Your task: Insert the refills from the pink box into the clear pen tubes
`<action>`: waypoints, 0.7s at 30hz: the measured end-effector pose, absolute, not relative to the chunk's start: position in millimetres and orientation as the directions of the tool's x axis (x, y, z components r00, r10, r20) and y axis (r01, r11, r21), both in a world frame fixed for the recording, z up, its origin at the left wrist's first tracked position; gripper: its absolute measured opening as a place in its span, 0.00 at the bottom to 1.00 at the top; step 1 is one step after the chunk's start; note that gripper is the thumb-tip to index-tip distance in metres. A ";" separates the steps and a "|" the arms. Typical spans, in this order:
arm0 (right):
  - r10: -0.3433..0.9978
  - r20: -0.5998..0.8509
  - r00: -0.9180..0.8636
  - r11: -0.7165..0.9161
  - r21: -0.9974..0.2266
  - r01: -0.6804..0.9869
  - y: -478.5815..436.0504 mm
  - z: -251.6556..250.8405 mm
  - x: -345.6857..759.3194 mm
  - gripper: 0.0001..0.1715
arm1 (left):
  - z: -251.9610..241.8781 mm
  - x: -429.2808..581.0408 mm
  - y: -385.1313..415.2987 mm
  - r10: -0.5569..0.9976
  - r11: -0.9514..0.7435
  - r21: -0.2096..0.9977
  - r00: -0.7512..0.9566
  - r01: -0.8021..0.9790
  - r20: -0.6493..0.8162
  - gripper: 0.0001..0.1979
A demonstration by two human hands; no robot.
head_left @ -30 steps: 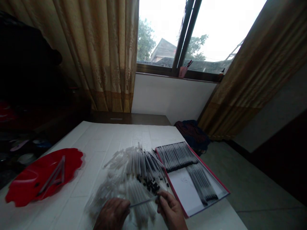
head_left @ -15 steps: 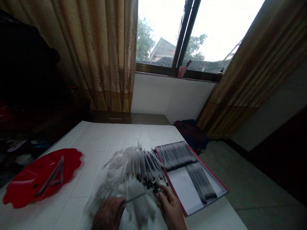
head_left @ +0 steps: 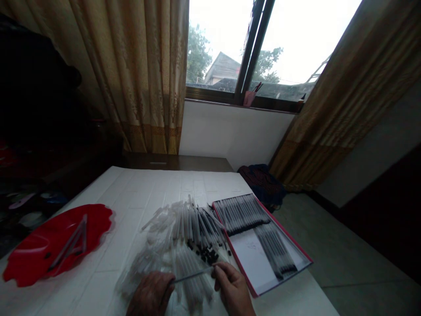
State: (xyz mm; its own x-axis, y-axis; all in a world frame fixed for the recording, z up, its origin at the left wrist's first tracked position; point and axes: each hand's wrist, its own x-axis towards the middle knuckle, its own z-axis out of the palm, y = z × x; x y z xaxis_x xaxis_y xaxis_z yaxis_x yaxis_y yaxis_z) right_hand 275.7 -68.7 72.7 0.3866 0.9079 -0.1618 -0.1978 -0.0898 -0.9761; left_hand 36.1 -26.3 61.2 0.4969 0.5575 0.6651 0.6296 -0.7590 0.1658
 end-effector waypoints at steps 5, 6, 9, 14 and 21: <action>0.828 -0.229 0.512 -0.068 -0.947 -0.313 -66.9 88.2 289.2 0.27 | 64.9 35.1 -23.7 0.550 -0.734 0.169 0.431 0.658 0.715 0.12; 0.808 -0.255 0.531 -0.059 -0.932 -0.357 -66.7 93.3 294.5 0.28 | 66.6 34.8 -22.9 0.548 -0.728 0.173 0.412 0.663 0.728 0.12; 0.739 -0.285 0.611 0.015 -0.899 -0.438 -65.8 110.8 311.8 0.27 | 70.4 33.8 -20.6 0.532 -0.711 0.174 0.360 0.681 0.766 0.13; 0.685 -0.140 0.715 0.109 -0.950 -0.291 -54.0 126.3 321.5 0.23 | 70.9 32.2 -17.6 0.532 -0.646 0.176 0.274 0.743 0.801 0.14; 0.791 0.007 0.612 0.062 -0.996 -0.069 -17.9 104.5 294.5 0.18 | 68.7 31.0 -18.3 0.562 -0.636 0.217 0.252 0.741 0.788 0.14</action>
State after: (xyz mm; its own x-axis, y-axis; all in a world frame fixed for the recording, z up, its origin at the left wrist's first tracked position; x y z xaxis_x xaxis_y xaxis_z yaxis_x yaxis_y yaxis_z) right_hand 294.5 -17.9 104.5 0.6120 0.7908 0.0068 -0.0687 0.0617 -0.9957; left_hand 31.0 -18.3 68.7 0.2518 0.5616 0.7882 0.7405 -0.6361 0.2167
